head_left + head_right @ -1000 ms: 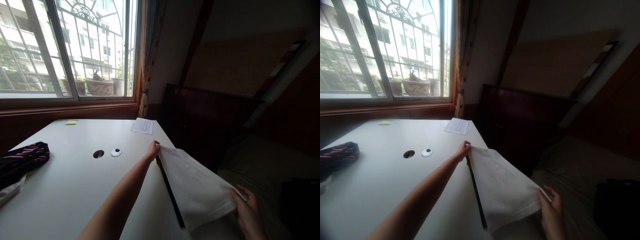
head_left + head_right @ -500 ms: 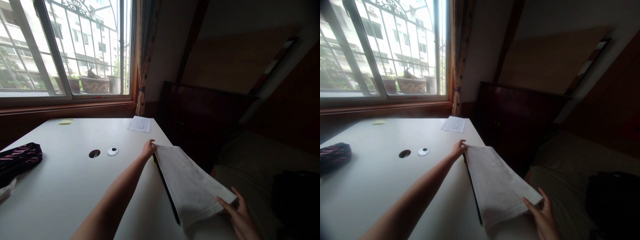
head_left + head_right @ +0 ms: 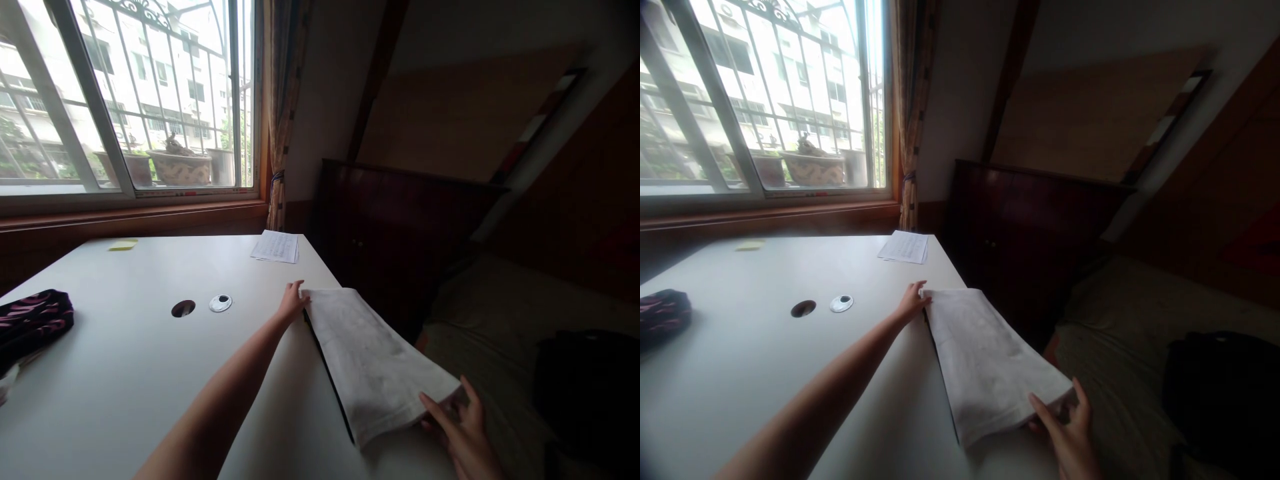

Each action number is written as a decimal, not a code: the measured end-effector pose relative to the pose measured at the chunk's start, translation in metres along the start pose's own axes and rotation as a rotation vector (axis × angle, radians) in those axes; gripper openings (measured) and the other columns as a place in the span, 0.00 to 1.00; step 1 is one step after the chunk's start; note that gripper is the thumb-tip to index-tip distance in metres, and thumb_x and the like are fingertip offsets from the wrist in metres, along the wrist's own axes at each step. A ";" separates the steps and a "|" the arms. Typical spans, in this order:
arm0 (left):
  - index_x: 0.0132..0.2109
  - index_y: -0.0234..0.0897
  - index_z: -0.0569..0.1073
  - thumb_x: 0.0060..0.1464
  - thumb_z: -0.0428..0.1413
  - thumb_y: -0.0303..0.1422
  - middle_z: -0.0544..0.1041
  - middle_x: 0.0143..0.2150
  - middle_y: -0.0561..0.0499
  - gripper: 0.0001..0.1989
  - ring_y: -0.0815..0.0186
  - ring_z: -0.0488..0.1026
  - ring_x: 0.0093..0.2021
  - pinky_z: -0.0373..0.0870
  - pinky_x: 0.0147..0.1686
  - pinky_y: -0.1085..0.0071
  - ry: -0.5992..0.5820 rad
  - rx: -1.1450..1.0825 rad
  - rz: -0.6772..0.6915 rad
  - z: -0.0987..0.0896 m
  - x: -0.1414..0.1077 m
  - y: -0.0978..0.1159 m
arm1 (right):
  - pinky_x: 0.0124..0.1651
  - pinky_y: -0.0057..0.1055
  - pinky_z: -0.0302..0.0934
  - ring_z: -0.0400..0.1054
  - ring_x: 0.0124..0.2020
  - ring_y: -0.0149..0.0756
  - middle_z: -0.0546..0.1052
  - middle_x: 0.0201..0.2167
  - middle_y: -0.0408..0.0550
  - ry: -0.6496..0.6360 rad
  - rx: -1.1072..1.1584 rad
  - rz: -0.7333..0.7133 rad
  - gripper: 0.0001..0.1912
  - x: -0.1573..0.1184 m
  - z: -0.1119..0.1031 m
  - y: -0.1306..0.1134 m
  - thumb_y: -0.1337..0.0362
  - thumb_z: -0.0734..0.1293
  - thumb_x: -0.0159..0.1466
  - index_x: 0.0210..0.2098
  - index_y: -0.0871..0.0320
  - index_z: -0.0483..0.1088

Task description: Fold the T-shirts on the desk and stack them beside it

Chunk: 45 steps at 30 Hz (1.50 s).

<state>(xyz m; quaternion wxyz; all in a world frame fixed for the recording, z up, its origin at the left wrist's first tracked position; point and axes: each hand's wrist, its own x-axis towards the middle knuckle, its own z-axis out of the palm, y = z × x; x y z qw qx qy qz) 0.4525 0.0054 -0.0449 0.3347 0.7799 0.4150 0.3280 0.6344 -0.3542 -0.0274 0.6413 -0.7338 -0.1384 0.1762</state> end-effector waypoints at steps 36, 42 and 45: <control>0.35 0.39 0.76 0.56 0.58 0.26 0.76 0.41 0.46 0.03 0.57 0.70 0.46 0.71 0.49 0.63 -0.187 0.086 0.454 0.028 -0.127 0.063 | 0.52 0.41 0.67 0.74 0.49 0.51 0.80 0.45 0.54 -0.324 -0.510 -0.377 0.35 0.100 0.046 0.006 0.42 0.69 0.52 0.50 0.59 0.74; 0.34 0.39 0.75 0.54 0.58 0.24 0.76 0.40 0.47 0.05 0.58 0.69 0.45 0.71 0.48 0.64 -0.172 0.079 0.458 0.002 -0.142 0.048 | 0.54 0.40 0.65 0.73 0.49 0.48 0.76 0.44 0.53 -0.241 -0.698 -0.563 0.31 0.076 0.058 0.014 0.43 0.66 0.56 0.52 0.57 0.75; 0.35 0.39 0.75 0.55 0.57 0.24 0.76 0.41 0.46 0.05 0.59 0.70 0.45 0.71 0.47 0.65 -0.175 0.135 0.468 -0.019 -0.155 0.037 | 0.55 0.41 0.66 0.73 0.50 0.47 0.74 0.45 0.53 -0.303 -0.749 -0.588 0.31 0.066 0.065 0.021 0.42 0.64 0.59 0.54 0.54 0.74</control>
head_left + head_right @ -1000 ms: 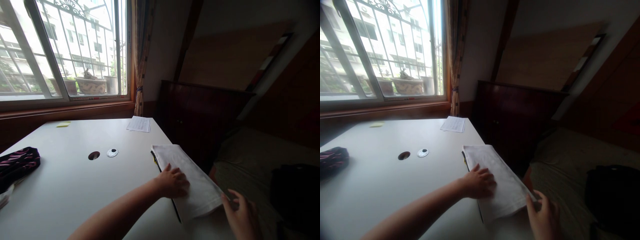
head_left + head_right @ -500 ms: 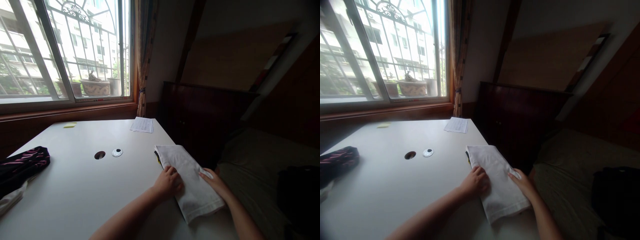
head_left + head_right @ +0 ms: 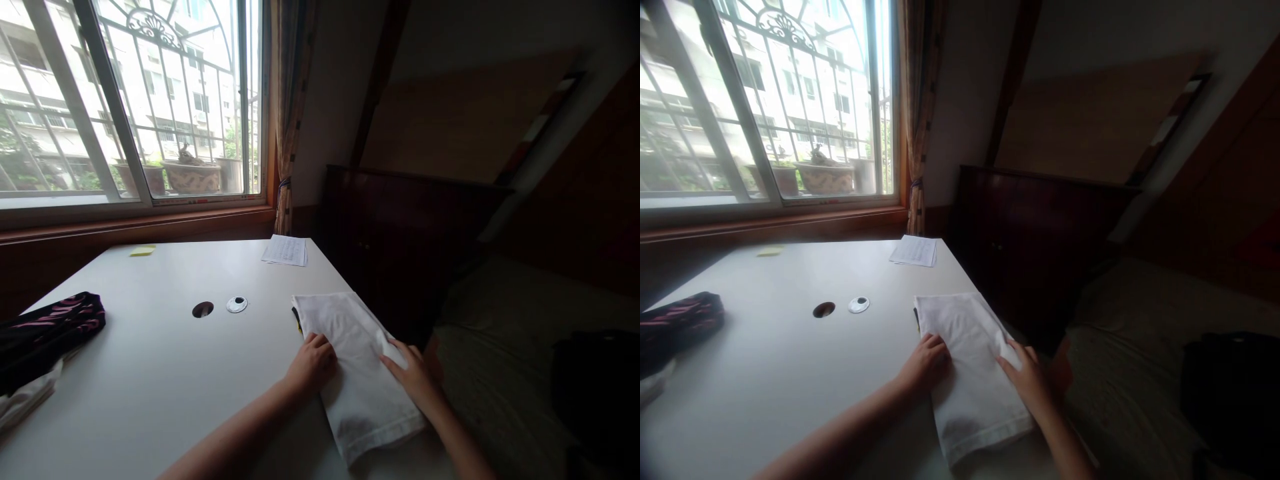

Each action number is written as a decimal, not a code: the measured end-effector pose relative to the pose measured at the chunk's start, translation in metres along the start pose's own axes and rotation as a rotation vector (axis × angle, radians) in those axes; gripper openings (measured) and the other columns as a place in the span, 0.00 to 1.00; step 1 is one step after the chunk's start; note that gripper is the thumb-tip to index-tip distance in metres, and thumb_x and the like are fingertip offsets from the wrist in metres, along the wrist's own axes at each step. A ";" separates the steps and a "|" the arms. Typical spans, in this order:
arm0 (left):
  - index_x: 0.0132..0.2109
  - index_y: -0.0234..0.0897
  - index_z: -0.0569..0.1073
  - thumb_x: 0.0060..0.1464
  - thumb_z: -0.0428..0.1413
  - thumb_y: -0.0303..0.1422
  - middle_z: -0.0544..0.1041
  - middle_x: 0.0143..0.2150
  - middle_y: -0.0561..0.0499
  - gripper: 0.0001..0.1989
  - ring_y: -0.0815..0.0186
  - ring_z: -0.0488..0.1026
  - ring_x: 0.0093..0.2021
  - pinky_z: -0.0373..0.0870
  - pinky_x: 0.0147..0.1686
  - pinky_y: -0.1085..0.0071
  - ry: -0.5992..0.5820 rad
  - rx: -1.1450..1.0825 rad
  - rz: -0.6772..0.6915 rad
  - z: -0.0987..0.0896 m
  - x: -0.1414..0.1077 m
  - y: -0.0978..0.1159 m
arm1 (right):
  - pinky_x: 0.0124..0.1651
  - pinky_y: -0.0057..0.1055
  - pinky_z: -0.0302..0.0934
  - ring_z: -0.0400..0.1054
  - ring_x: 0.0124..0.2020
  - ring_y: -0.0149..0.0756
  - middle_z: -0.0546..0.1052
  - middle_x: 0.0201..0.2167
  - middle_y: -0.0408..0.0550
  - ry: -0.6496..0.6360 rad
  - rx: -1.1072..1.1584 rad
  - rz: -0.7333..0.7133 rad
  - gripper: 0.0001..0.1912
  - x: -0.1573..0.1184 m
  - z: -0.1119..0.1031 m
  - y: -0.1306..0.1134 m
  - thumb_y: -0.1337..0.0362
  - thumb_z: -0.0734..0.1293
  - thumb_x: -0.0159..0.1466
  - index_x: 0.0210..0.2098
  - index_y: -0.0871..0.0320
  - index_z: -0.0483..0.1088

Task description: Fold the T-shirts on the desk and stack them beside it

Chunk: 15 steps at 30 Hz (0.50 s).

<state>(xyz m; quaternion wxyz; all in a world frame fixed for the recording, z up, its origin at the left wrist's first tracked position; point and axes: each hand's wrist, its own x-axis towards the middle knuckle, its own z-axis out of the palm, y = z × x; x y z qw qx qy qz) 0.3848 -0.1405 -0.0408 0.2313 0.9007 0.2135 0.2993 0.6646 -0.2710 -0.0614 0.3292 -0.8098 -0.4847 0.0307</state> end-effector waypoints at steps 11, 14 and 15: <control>0.74 0.49 0.49 0.68 0.50 0.44 0.53 0.75 0.46 0.33 0.52 0.50 0.74 0.50 0.70 0.47 -0.226 0.266 0.189 -0.044 -0.069 -0.010 | 0.69 0.50 0.51 0.55 0.69 0.49 0.64 0.68 0.52 -0.156 -0.298 -0.426 0.29 0.014 0.037 -0.090 0.53 0.54 0.71 0.68 0.52 0.62; 0.74 0.52 0.49 0.68 0.49 0.46 0.51 0.75 0.47 0.32 0.53 0.50 0.74 0.48 0.70 0.45 -0.306 0.227 0.242 -0.057 -0.085 -0.006 | 0.71 0.53 0.44 0.48 0.73 0.46 0.59 0.71 0.50 -0.307 -0.357 -0.470 0.30 0.020 0.061 -0.122 0.53 0.51 0.73 0.71 0.50 0.55; 0.74 0.52 0.50 0.68 0.49 0.47 0.51 0.75 0.48 0.32 0.53 0.51 0.74 0.47 0.70 0.45 -0.337 0.200 0.258 -0.062 -0.090 -0.004 | 0.72 0.54 0.42 0.45 0.73 0.46 0.57 0.72 0.50 -0.324 -0.375 -0.468 0.30 0.022 0.066 -0.130 0.52 0.50 0.73 0.72 0.50 0.54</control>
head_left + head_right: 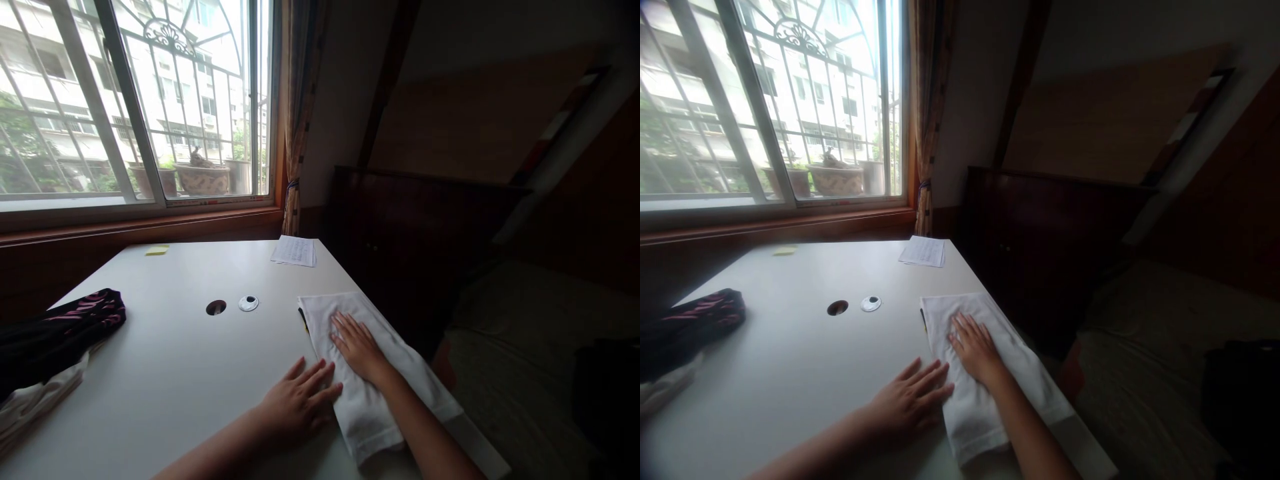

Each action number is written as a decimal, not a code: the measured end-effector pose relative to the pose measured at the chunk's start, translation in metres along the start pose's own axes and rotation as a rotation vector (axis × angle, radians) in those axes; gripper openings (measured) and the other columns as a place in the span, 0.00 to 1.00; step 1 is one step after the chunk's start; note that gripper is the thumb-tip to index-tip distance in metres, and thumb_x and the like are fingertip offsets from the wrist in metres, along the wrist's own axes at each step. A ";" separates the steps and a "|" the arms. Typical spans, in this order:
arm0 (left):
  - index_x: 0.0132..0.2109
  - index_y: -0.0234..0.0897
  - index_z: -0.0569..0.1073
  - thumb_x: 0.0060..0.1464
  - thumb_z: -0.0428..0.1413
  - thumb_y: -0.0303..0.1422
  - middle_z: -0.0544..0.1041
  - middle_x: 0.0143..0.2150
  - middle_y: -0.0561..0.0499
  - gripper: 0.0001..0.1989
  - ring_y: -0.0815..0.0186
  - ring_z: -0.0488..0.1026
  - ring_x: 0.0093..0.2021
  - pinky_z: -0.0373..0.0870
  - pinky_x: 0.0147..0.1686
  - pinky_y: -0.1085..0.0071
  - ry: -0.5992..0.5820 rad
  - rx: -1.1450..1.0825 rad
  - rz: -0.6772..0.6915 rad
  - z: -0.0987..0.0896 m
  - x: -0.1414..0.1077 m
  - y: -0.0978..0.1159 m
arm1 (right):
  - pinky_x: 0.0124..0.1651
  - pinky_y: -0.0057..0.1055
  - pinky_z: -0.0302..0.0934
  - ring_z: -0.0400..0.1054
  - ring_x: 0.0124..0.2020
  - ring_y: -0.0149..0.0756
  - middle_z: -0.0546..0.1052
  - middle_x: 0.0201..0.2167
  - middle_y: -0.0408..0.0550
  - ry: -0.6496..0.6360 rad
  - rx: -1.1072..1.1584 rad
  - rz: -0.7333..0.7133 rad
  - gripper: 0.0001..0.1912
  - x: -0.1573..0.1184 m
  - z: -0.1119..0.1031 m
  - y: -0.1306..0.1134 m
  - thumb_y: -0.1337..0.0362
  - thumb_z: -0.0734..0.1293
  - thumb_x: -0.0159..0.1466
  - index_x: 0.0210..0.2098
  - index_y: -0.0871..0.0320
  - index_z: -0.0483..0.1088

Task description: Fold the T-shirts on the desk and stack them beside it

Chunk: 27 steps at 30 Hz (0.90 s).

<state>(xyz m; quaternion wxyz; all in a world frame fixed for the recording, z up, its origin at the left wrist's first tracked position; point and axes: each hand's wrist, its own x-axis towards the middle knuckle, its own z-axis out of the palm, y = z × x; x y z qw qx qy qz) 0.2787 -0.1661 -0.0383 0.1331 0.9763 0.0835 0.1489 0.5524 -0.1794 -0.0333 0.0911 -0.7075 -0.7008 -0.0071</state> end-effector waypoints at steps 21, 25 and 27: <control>0.72 0.60 0.54 0.69 0.49 0.40 0.57 0.73 0.57 0.27 0.58 0.54 0.73 0.48 0.71 0.49 0.022 0.029 -0.326 -0.057 -0.136 -0.071 | 0.71 0.51 0.45 0.45 0.74 0.46 0.48 0.75 0.48 0.050 -0.117 -0.095 0.32 0.010 0.006 -0.045 0.65 0.53 0.70 0.73 0.52 0.51; 0.71 0.57 0.57 0.68 0.49 0.38 0.58 0.73 0.55 0.27 0.58 0.54 0.73 0.48 0.71 0.50 0.017 0.037 -0.343 -0.062 -0.150 -0.063 | 0.72 0.49 0.45 0.44 0.74 0.44 0.49 0.75 0.48 0.078 -0.013 -0.109 0.31 0.010 0.013 -0.034 0.62 0.53 0.71 0.72 0.52 0.52; 0.70 0.56 0.60 0.68 0.49 0.37 0.62 0.71 0.55 0.25 0.59 0.57 0.72 0.51 0.71 0.52 0.032 0.040 -0.352 -0.066 -0.161 -0.061 | 0.72 0.49 0.45 0.46 0.73 0.44 0.51 0.74 0.49 0.114 0.070 -0.091 0.31 0.011 0.020 -0.032 0.60 0.54 0.70 0.71 0.53 0.55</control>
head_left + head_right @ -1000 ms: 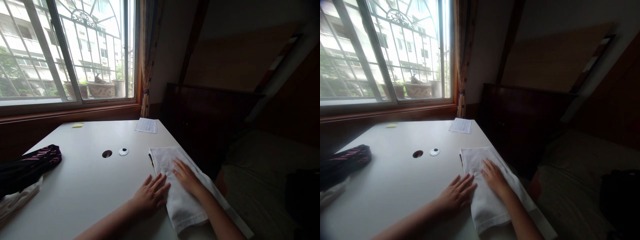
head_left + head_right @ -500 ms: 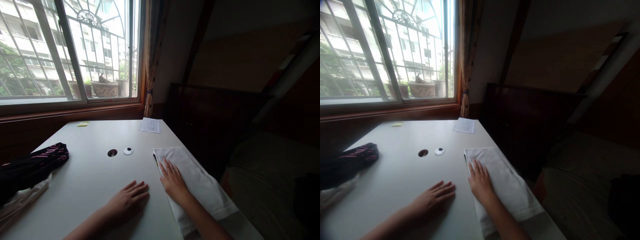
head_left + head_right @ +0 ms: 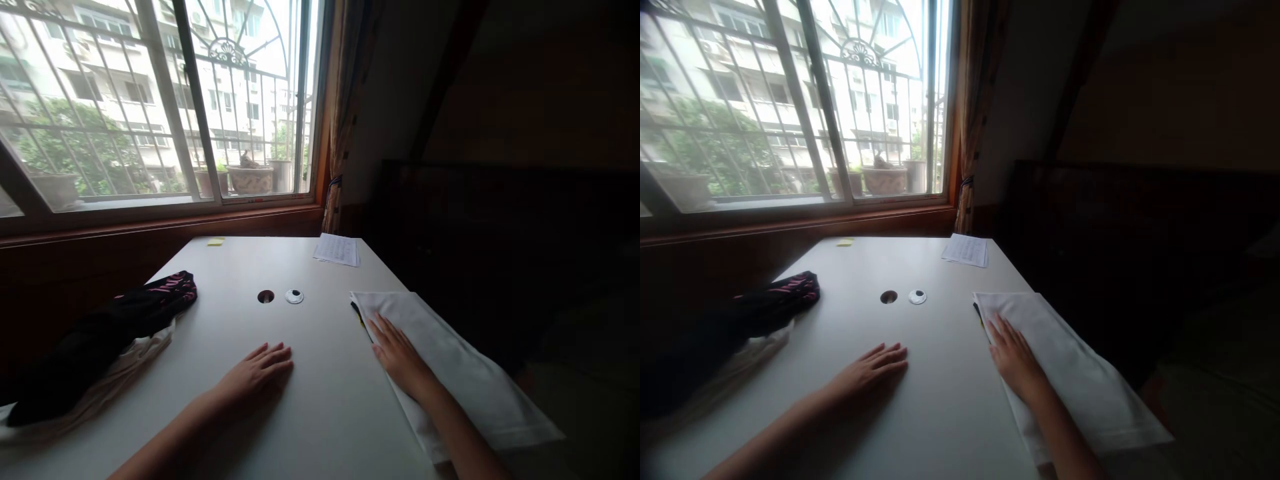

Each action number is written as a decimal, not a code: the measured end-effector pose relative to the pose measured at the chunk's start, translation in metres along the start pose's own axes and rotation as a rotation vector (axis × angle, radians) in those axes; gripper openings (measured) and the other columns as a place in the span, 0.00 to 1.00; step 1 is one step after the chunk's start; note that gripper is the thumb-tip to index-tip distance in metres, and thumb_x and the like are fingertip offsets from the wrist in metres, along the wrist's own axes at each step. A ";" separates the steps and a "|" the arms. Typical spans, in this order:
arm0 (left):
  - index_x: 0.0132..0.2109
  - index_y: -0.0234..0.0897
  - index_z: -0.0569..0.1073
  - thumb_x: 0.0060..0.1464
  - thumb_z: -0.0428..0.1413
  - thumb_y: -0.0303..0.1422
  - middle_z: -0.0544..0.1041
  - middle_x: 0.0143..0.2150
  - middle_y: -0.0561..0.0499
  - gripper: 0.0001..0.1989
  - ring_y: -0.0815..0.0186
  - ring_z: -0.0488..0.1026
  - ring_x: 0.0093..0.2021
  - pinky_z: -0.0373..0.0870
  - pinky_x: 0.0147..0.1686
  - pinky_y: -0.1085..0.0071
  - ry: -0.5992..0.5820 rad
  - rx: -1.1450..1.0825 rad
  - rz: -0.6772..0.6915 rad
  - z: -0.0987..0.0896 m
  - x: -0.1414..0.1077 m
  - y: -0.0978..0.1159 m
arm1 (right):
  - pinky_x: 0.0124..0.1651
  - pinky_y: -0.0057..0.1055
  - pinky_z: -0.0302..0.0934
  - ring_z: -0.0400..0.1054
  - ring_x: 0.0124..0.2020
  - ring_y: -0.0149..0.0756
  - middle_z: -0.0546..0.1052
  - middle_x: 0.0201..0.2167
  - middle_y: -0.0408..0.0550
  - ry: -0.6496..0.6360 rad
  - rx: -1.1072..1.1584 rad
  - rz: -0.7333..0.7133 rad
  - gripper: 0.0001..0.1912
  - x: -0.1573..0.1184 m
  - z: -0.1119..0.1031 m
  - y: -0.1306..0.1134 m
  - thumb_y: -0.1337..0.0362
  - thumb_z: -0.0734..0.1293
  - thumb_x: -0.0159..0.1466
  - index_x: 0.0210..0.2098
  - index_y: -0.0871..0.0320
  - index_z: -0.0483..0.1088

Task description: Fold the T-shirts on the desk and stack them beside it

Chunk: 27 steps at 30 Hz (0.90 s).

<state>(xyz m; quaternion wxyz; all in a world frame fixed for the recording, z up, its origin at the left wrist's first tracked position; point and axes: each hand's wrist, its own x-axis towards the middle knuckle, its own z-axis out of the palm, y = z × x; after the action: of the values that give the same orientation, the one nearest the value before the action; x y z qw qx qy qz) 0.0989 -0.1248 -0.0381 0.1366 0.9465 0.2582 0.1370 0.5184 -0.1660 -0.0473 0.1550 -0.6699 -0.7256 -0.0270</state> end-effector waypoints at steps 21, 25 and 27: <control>0.55 0.37 0.71 0.63 0.50 0.42 0.71 0.51 0.39 0.19 0.47 0.70 0.46 0.68 0.35 0.60 0.352 0.472 -1.255 -0.176 -0.196 -0.120 | 0.55 0.52 0.65 0.72 0.49 0.53 0.78 0.47 0.58 0.362 0.281 0.092 0.22 0.004 0.015 0.035 0.50 0.61 0.65 0.48 0.56 0.76; 0.52 0.37 0.68 0.65 0.47 0.41 0.69 0.48 0.43 0.16 0.54 0.70 0.39 0.65 0.31 0.64 0.541 0.507 -1.140 -0.175 -0.176 -0.117 | 0.54 0.51 0.66 0.73 0.49 0.52 0.79 0.47 0.57 0.370 0.267 0.062 0.21 0.003 0.015 0.036 0.50 0.61 0.66 0.48 0.55 0.75; 0.51 0.37 0.68 0.64 0.48 0.40 0.68 0.47 0.44 0.14 0.55 0.70 0.39 0.66 0.32 0.64 0.671 0.540 -1.033 -0.177 -0.161 -0.113 | 0.55 0.51 0.65 0.72 0.49 0.51 0.78 0.47 0.57 0.373 0.260 0.058 0.21 0.002 0.017 0.037 0.50 0.61 0.66 0.49 0.56 0.75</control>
<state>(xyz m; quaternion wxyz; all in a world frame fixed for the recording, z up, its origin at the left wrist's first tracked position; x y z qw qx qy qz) -0.1437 -0.0825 0.0585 -0.1446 0.6084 0.7317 0.2713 0.5509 -0.1558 -0.0685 0.3720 -0.6483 -0.6623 -0.0522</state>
